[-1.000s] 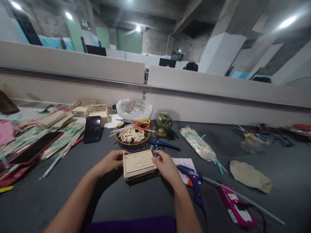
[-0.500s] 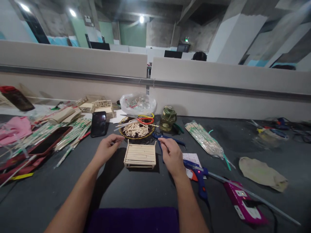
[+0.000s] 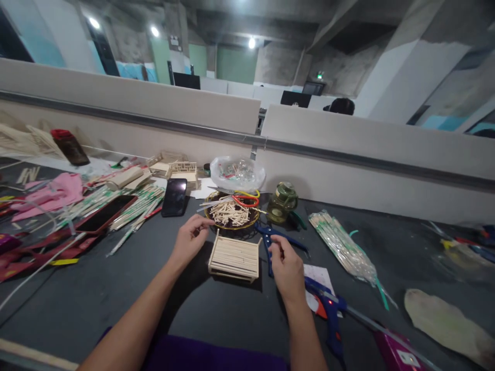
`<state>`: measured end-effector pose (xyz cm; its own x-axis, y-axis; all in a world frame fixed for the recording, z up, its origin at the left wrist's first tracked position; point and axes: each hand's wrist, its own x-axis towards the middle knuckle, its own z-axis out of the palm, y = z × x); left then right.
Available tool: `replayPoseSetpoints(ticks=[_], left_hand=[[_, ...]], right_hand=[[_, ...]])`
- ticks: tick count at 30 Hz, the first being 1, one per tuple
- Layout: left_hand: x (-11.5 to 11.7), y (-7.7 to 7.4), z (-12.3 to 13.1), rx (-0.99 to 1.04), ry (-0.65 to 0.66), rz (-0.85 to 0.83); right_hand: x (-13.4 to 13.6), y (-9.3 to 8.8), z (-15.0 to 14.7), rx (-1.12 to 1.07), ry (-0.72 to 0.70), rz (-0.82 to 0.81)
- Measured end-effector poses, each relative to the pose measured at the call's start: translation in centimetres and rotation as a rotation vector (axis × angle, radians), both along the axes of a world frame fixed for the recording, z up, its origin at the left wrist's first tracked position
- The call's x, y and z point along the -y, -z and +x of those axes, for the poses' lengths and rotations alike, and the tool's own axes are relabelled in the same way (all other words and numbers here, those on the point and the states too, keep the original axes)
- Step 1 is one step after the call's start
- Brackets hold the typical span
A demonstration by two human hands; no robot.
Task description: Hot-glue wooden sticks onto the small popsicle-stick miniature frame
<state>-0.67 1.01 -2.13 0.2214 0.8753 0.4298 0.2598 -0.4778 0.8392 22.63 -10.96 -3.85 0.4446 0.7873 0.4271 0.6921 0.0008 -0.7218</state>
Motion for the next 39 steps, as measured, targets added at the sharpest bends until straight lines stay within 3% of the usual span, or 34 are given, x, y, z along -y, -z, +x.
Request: replayPoseSetpoints(ticks=[8,16,24,39], left_hand=[[-0.2,0.0,0.3,0.011,0.035,-0.245],[-0.3,0.1,0.3,0.271,-0.008,-0.543],[-0.2,0.8,0.7,0.29,0.049,-0.601],[0.1,1.3,0.7,0.316,0.108,-0.59]], right_hand=[[-0.2,-0.1,-0.7,0.033,-0.103,0.133],[-0.2,-0.4,-0.8,0.048,-0.075,0.212],[0.0,-0.7,-0.7,0.136,-0.058,0.251],[-0.4,0.4,-0.3,0.213,-0.099,0.24]])
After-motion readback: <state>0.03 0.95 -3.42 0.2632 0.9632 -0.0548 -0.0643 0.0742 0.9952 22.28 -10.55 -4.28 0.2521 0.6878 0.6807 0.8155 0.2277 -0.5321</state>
